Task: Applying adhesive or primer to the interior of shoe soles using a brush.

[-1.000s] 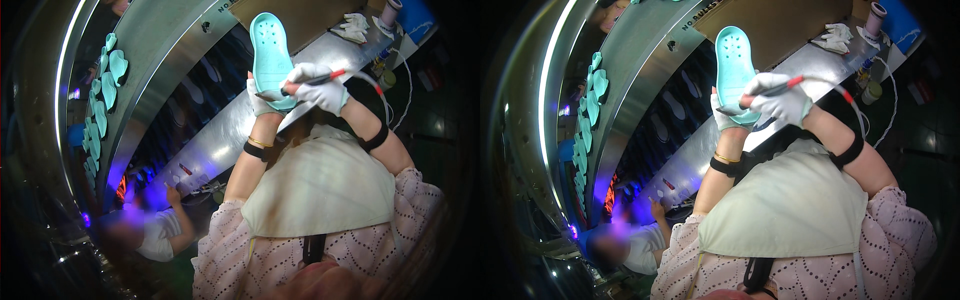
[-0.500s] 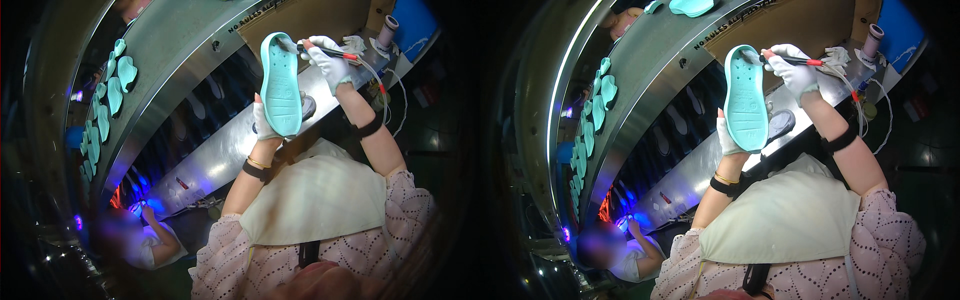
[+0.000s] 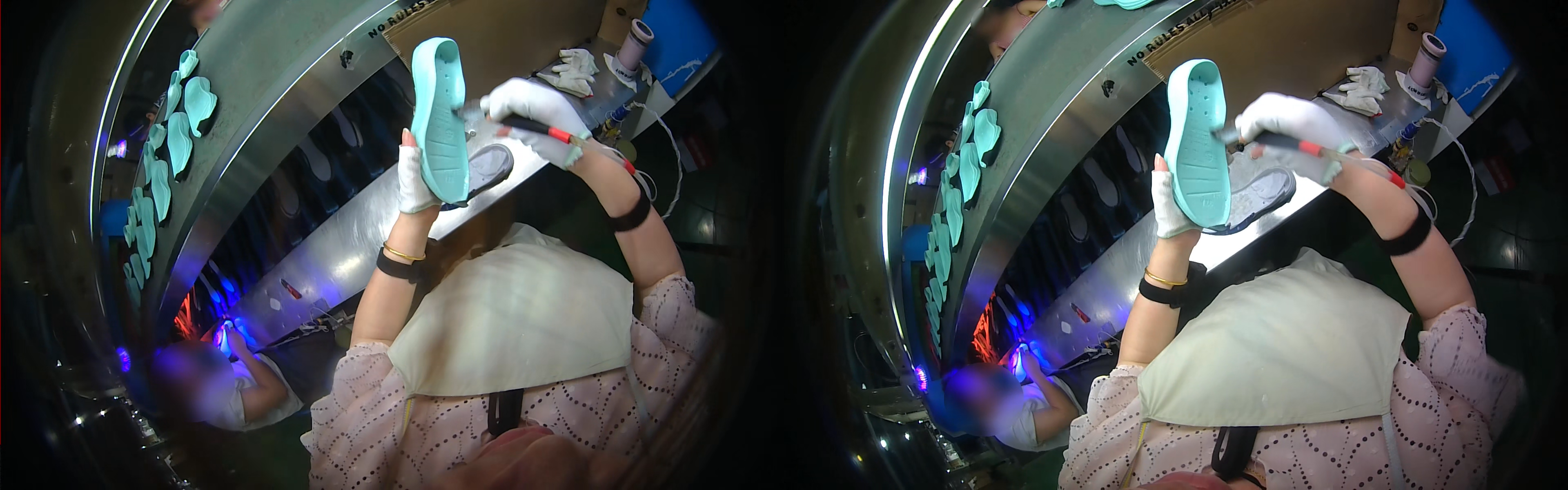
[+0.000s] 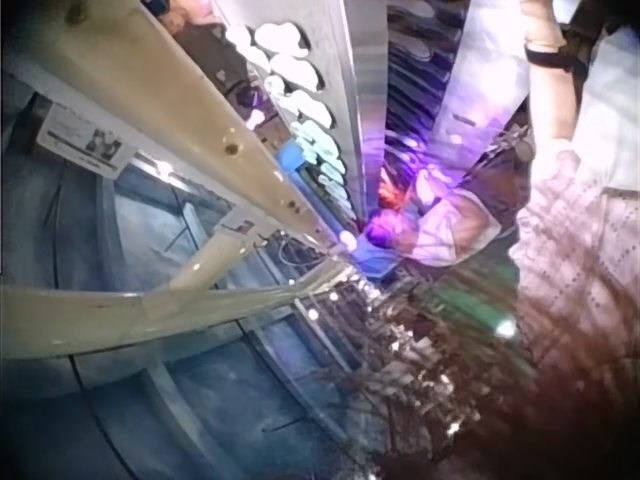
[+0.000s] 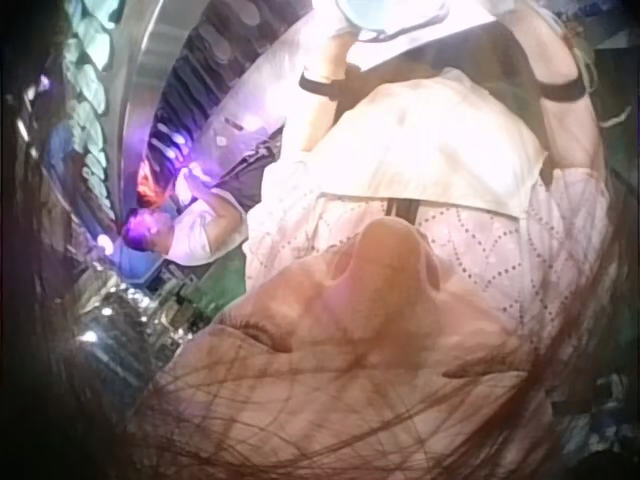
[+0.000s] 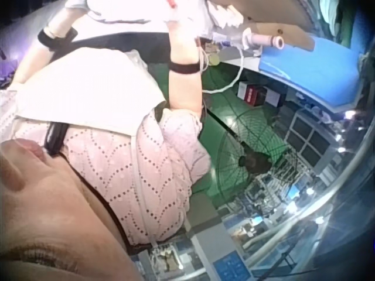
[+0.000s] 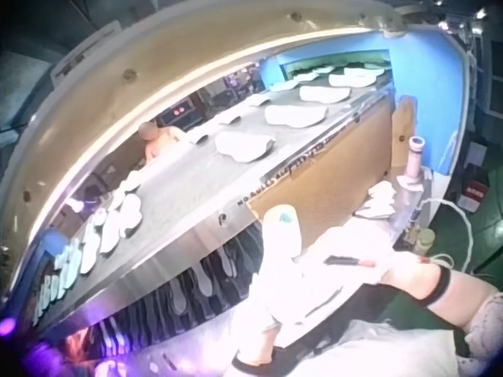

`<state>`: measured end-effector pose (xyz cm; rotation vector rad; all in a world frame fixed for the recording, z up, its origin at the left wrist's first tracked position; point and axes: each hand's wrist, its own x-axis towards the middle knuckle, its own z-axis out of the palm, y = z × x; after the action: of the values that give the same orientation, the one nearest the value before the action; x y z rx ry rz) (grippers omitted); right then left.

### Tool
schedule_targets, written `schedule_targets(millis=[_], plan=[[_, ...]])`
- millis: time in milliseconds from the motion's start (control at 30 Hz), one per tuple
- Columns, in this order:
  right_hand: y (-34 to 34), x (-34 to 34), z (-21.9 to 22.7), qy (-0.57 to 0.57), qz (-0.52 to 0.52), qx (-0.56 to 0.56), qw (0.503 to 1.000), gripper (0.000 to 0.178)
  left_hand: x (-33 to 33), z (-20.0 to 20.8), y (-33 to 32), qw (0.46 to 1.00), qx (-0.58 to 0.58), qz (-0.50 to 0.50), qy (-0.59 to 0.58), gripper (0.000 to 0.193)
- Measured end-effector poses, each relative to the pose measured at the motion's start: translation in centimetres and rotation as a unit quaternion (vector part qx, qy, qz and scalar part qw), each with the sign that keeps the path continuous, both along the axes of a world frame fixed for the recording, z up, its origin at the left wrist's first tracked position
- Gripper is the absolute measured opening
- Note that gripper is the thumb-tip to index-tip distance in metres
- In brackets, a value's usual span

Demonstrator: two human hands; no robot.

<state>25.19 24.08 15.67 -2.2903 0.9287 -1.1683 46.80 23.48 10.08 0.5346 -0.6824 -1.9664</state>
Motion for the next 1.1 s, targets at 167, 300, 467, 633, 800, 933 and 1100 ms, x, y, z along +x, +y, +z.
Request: schedule_targets(millis=[167,300,467,633,800,933,1100], plan=[[2.1,0.1,0.4,-0.110,-0.033,0.156,0.981,0.012,-0.7,0.3,0.1,0.999,-0.023,0.029,-0.032,0.060],[1.5,0.7,-0.5,-0.096,-0.063,0.238,0.964,0.009,-0.5,0.1,0.0,0.999,-0.042,0.023,-0.024,0.062],[1.8,1.2,-0.3,-0.115,-0.025,0.490,0.864,0.024,-0.6,0.1,-0.2,0.998,-0.051,0.000,-0.041,0.069],[-0.8,0.9,-0.2,-0.385,0.024,0.386,0.838,0.024,-0.5,1.7,0.2,0.999,-0.022,-0.007,0.040,0.070],[-1.9,2.6,0.7,-0.351,-0.015,0.058,0.934,0.021,-1.6,3.5,0.8,0.993,-0.044,-0.059,0.090,0.073],[2.6,7.1,1.3,-0.206,-0.002,0.011,0.979,0.027,1.9,4.4,-0.2,0.988,-0.014,0.022,0.154,0.068],[2.1,4.2,3.5,-0.311,0.016,0.090,0.946,0.023,2.4,9.0,-4.1,0.990,-0.115,0.013,0.075,0.071]])
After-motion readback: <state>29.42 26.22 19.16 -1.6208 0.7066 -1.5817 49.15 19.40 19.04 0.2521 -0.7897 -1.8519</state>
